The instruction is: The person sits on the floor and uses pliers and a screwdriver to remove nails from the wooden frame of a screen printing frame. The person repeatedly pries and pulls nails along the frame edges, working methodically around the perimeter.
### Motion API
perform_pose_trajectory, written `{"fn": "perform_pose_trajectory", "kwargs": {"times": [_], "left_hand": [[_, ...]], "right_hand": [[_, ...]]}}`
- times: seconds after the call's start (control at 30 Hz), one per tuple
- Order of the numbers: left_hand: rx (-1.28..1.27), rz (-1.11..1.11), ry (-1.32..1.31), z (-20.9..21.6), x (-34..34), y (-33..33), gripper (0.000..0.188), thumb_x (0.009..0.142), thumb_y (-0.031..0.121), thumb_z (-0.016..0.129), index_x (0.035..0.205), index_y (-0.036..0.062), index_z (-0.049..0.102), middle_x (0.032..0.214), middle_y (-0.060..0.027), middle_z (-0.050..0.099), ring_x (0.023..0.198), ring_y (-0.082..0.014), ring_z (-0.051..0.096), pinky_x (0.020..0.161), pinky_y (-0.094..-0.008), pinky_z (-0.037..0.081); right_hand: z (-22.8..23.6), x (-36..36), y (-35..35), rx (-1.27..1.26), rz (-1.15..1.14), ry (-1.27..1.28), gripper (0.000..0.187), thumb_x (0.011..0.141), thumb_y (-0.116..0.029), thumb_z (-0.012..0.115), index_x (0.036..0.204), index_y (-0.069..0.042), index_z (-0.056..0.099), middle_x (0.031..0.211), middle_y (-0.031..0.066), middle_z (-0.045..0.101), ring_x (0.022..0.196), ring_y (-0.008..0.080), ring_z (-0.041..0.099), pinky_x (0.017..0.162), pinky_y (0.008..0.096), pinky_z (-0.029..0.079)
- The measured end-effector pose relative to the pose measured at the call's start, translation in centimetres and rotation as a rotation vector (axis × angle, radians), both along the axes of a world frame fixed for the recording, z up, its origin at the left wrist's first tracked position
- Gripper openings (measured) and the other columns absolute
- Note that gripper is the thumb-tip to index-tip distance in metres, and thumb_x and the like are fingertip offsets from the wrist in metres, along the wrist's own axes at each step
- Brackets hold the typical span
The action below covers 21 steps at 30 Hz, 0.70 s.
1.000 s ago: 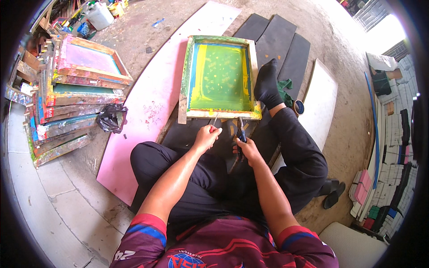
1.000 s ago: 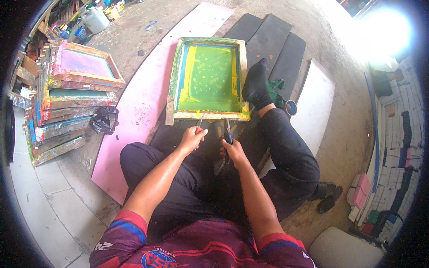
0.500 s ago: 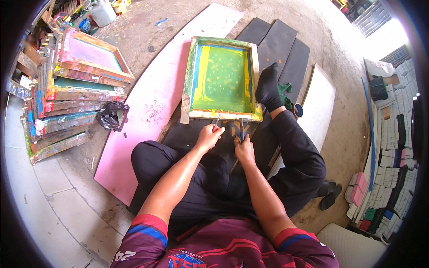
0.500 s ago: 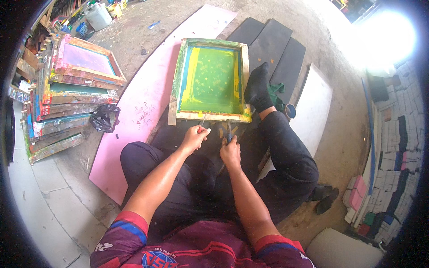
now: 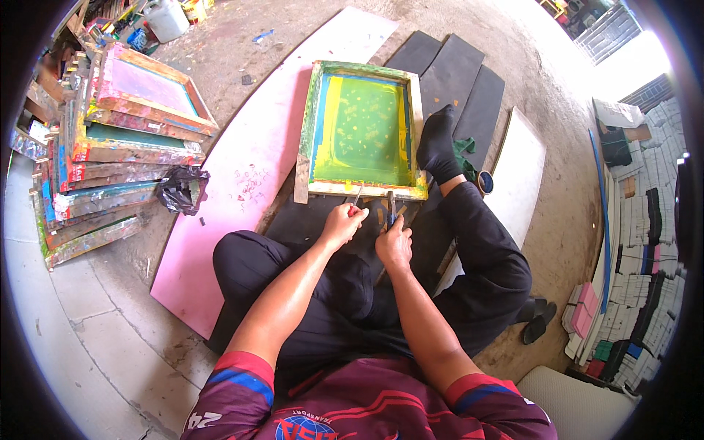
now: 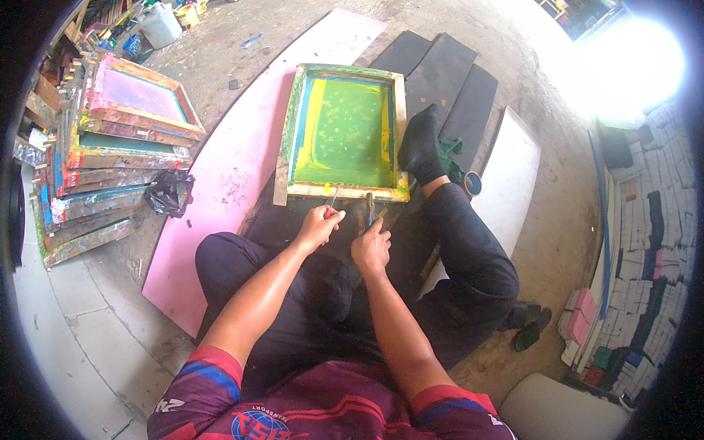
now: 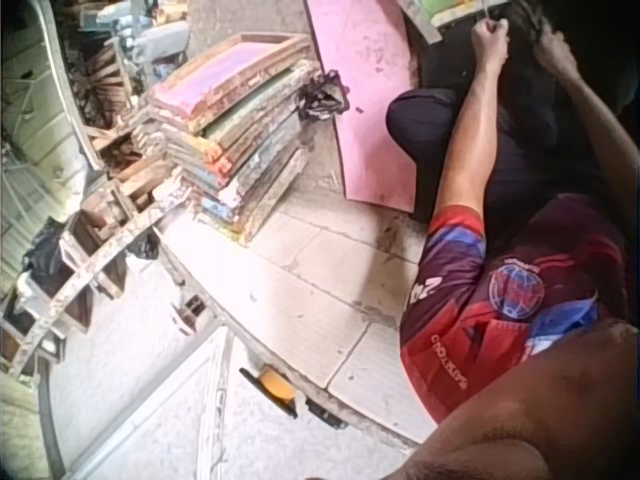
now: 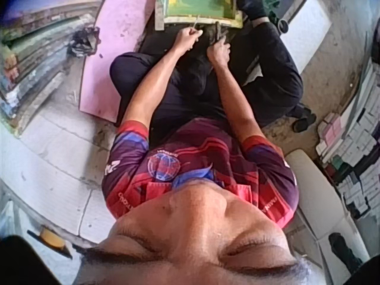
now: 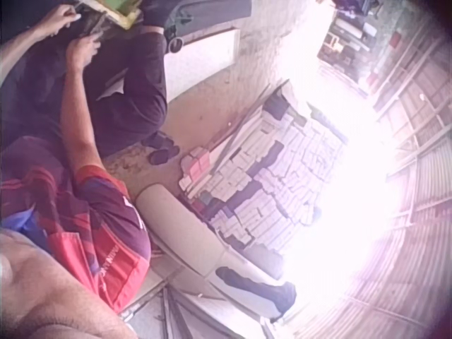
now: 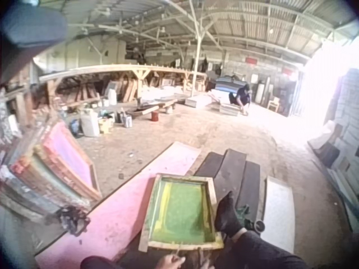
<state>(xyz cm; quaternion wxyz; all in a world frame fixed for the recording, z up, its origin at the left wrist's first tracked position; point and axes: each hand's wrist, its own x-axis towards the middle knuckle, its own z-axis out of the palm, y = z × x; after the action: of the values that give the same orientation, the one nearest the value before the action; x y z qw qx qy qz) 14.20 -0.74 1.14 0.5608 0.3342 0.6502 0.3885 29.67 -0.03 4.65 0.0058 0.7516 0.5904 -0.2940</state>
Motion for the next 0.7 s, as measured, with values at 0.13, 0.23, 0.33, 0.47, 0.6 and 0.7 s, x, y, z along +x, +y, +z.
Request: {"fn": "perform_pose_trajectory", "kwargs": {"times": [0.13,0.23,0.33,0.47,0.6,0.7], "left_hand": [[0.012,-0.005,0.005,-0.3,0.0,-0.1,0.033,0.096,0.035,0.071,0.089,0.0042,0.064,0.07,-0.0025,0.062,0.042,-0.0091,0.05,0.038,-0.0273,0.039],[-0.006,-0.002,0.014,-0.1,0.0,-0.2,0.032,0.096,0.035,0.071,0.089,0.0043,0.064,0.07,-0.0023,0.062,0.042,-0.0089,0.05,0.037,-0.0273,0.038],[-0.02,0.001,0.013,0.1,0.2,-0.1,0.033,0.097,0.035,0.071,0.089,0.0045,0.064,0.07,-0.0022,0.062,0.041,-0.0088,0.049,0.037,-0.0272,0.038],[-0.041,0.008,0.013,0.1,0.0,-0.1,0.033,0.097,0.036,0.07,0.089,0.0048,0.064,0.07,-0.0019,0.062,0.041,-0.0085,0.049,0.037,-0.027,0.038],[-0.064,0.031,0.001,0.0,-0.4,-0.5,0.033,0.097,0.036,0.07,0.089,0.005,0.064,0.07,-0.0016,0.062,0.041,-0.0083,0.049,0.037,-0.0269,0.038],[-0.053,0.023,0.008,0.1,-0.3,-0.4,0.033,0.097,0.036,0.07,0.089,0.0051,0.064,0.07,-0.0013,0.062,0.041,-0.0083,0.048,0.037,-0.0269,0.038]], "right_hand": [[0.6,0.1,1.3,-0.106,-0.007,0.053,0.054,0.093,-0.023,0.059,0.141,-0.001,0.047,0.12,0.034,0.066,0.116,0.0476,0.064,0.099,0.0528,0.051],[1.0,0.5,1.6,-0.096,-0.029,0.1,0.046,0.09,-0.019,0.059,0.132,0.0,0.054,0.116,0.0332,0.068,0.115,0.0483,0.065,0.099,0.0528,0.051],[-1.6,1.8,1.9,-0.058,-0.072,0.203,0.038,0.089,-0.017,0.06,0.122,0.0,0.061,0.114,0.0323,0.069,0.113,0.0465,0.066,0.095,0.0511,0.053],[-4.5,3.1,2.2,-0.183,-0.207,0.516,0.026,0.087,-0.01,0.063,0.111,0.0,0.064,0.095,0.0224,0.071,0.084,0.0348,0.072,0.07,0.046,0.057],[-4.2,4.4,2.4,-0.335,-0.277,0.867,0.03,0.088,-0.004,0.065,0.117,-0.005,0.062,0.072,0.0081,0.062,0.053,0.0209,0.061,0.048,0.0378,0.05],[-5.8,5.5,2.6,-0.283,-0.25,0.876,0.026,0.089,-0.008,0.067,0.114,-0.003,0.062,0.075,0.0088,0.064,0.054,0.0216,0.062,0.047,0.0374,0.05]]}}
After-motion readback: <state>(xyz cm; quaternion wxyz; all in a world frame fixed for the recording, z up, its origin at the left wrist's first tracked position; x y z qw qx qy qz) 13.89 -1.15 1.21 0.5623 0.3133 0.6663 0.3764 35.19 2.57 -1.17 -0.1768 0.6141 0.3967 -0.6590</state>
